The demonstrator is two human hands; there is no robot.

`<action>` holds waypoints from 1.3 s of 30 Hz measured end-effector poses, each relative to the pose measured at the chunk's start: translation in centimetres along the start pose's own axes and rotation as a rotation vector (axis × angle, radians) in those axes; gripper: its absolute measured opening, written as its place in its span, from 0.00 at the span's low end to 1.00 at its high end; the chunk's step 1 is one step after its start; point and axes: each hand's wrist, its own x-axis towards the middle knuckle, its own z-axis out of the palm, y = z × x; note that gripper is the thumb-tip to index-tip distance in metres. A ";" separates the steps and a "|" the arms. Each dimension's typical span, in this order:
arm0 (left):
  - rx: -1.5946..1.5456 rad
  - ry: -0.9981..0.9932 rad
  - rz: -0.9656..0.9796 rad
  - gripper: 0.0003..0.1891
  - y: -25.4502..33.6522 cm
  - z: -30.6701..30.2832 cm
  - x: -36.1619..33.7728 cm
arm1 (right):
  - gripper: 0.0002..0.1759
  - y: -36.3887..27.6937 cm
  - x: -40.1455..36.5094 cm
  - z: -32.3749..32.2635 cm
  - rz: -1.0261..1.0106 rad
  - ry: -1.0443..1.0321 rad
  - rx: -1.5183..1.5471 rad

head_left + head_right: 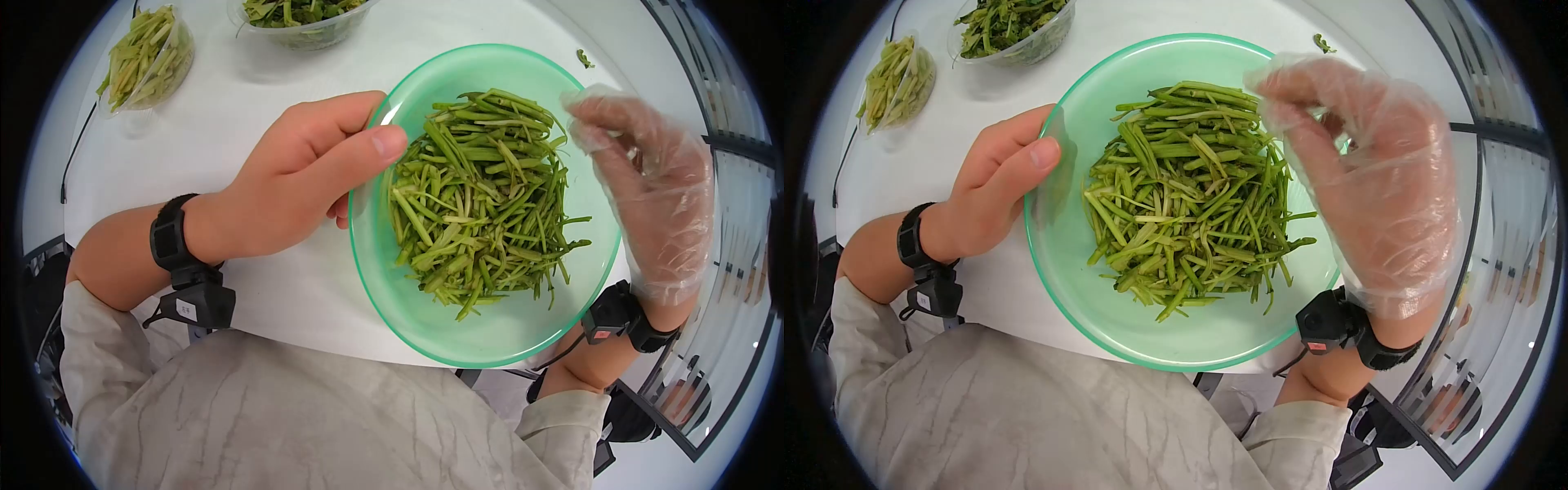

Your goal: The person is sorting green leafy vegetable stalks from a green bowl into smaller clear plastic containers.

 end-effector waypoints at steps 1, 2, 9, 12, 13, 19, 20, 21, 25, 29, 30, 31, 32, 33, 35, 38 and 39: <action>0.002 -0.001 0.004 0.17 0.0 0.0 0.0 | 0.12 0.1 0.0 0.0 -0.007 -0.051 -0.001; 0.001 0.000 0.004 0.17 0.0 0.0 0.0 | 0.12 0.1 0.1 0.1 -0.013 -0.101 -0.001; 0.008 -0.004 0.007 0.17 0.1 0.0 0.1 | 0.17 0.4 0.6 1.3 -0.106 -0.232 -0.142; 0.003 -0.001 0.004 0.17 0.1 0.0 0.0 | 0.14 -0.2 0.2 0.3 -0.056 -0.247 -0.125; 0.002 -0.001 0.003 0.17 0.0 0.0 0.0 | 0.09 -0.4 0.0 0.0 -0.048 -0.254 -0.106; -0.011 -0.003 -0.003 0.17 0.3 0.1 0.1 | 0.13 -1.9 -1.4 0.4 -0.094 -0.555 -0.137; -0.012 -0.009 -0.005 0.17 0.3 0.0 0.0 | 0.14 -2.2 -1.6 0.7 -0.115 -0.566 -0.147; -0.008 -0.007 0.000 0.17 0.3 0.0 0.1 | 0.15 -2.5 -1.7 1.2 -0.148 -0.553 -0.167; 0.018 0.000 0.017 0.17 0.5 0.1 0.1 | 0.18 -2.8 -2.0 2.2 -0.176 -0.538 -0.192; 0.008 -0.010 0.022 0.17 0.2 0.0 0.1 | 0.17 -3.4 -2.1 3.4 -0.168 -0.528 -0.237; 0.002 -0.009 0.026 0.17 0.2 0.1 0.1 | 0.17 -3.4 -2.1 3.3 -0.178 -0.535 -0.255; -0.004 -0.007 0.029 0.17 0.2 0.1 0.1 | 0.16 -3.4 -2.1 3.2 -0.189 -0.543 -0.270; -0.001 -0.012 0.028 0.18 0.2 0.1 0.1 | 0.16 -3.3 -2.1 3.0 -0.201 -0.549 -0.285; 0.002 -0.016 0.028 0.18 0.2 0.0 0.1 | 0.16 -3.2 -2.2 2.9 -0.196 -0.526 -0.236; 0.005 -0.020 0.025 0.18 0.2 -0.1 0.0 | 0.16 -3.2 -2.1 2.2 -0.161 -0.531 -0.208; 0.010 -0.020 0.020 0.18 0.2 -0.1 0.0 | 0.16 -3.8 -1.5 2.1 -0.201 -0.557 -0.196; 0.011 -0.020 0.017 0.18 0.1 -0.2 0.0 | 0.16 -3.9 -1.4 2.2 -0.234 -0.557 -0.179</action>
